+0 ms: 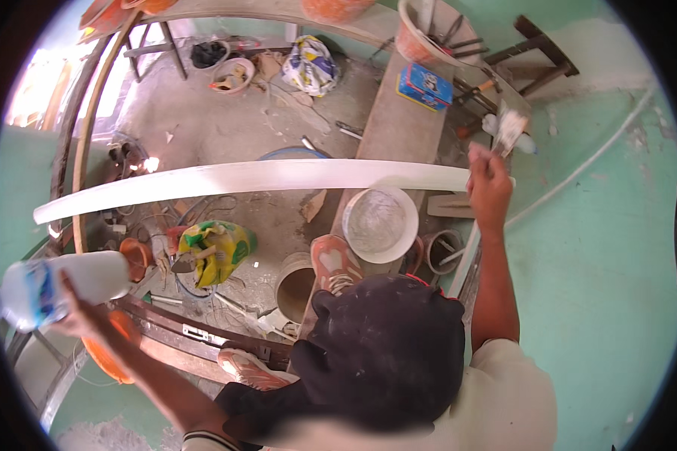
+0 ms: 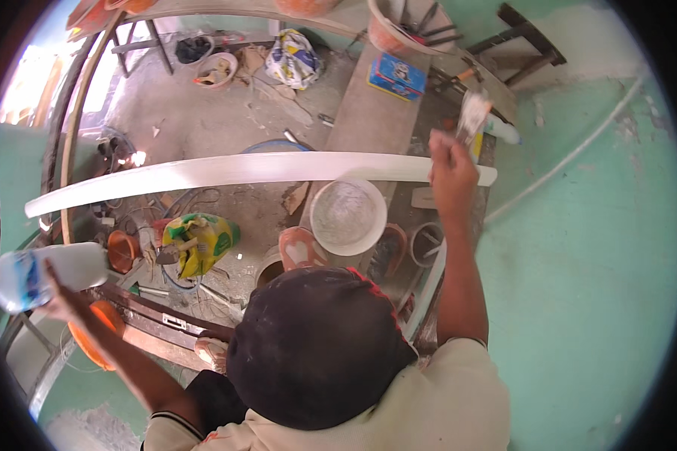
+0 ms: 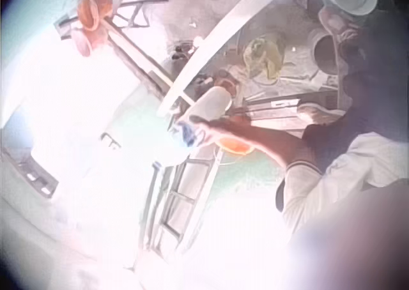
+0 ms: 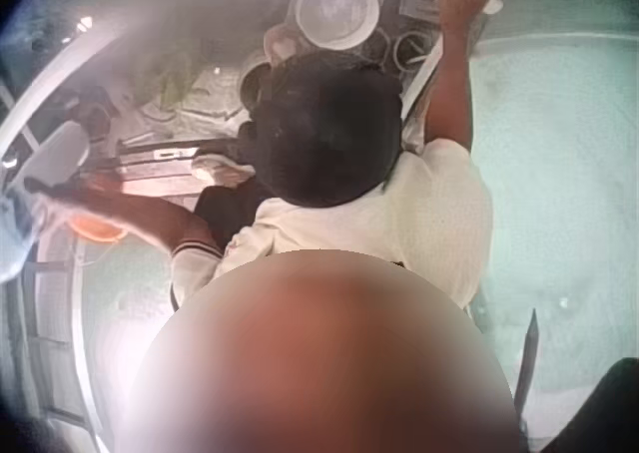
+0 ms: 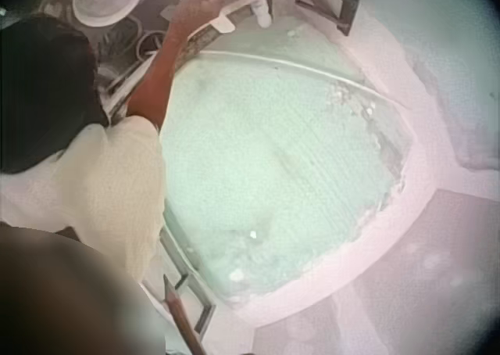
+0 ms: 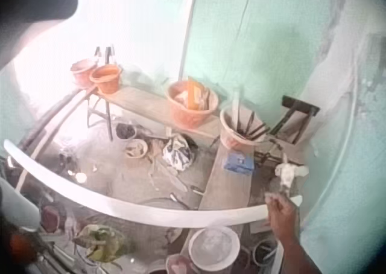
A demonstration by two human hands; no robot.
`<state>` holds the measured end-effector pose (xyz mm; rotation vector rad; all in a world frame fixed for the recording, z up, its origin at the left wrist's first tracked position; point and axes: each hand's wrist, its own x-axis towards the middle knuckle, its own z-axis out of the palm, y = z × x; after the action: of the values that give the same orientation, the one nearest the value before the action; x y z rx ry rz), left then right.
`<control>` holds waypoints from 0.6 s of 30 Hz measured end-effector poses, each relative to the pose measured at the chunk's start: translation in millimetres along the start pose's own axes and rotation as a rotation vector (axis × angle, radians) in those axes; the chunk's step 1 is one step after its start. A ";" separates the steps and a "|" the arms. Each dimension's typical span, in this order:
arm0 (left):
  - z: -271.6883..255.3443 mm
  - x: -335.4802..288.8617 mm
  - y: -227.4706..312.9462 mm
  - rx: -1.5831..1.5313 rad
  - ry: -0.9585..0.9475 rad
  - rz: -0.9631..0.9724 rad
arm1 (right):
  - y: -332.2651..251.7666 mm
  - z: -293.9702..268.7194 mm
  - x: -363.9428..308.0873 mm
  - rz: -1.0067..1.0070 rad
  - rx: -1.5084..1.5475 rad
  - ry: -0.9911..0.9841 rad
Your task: The person removes a long white plastic strip from the ceiling corner and places it on a workbench. They then open a red container of nails, pour water into a white bowl, and mix a white powder with the water using a brush to create a plaster mixture.
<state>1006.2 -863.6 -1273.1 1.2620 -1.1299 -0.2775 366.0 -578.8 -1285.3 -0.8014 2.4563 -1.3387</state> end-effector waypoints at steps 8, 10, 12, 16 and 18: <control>45.3 -39.8 -22.3 0.107 -0.151 0.237 | 143.4 34.8 -137.9 0.129 -0.169 -0.151; 49.5 -16.3 2.7 0.022 -0.187 0.049 | 141.2 48.9 -149.4 0.068 -0.191 -0.131; 80.5 -11.6 65.2 -0.063 -0.140 0.038 | 145.2 48.2 -155.1 0.139 -0.121 -0.130; 100.1 -41.3 45.9 0.120 -0.285 0.209 | 155.8 59.1 -155.2 0.173 -0.108 -0.098; 101.2 -81.8 20.8 0.181 -0.540 0.200 | 161.2 67.7 -141.9 0.019 -0.191 -0.047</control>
<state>879.6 -859.0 -1309.2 1.2536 -1.7652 -0.3849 455.9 -476.5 -1464.6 -0.8393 2.5753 -1.0774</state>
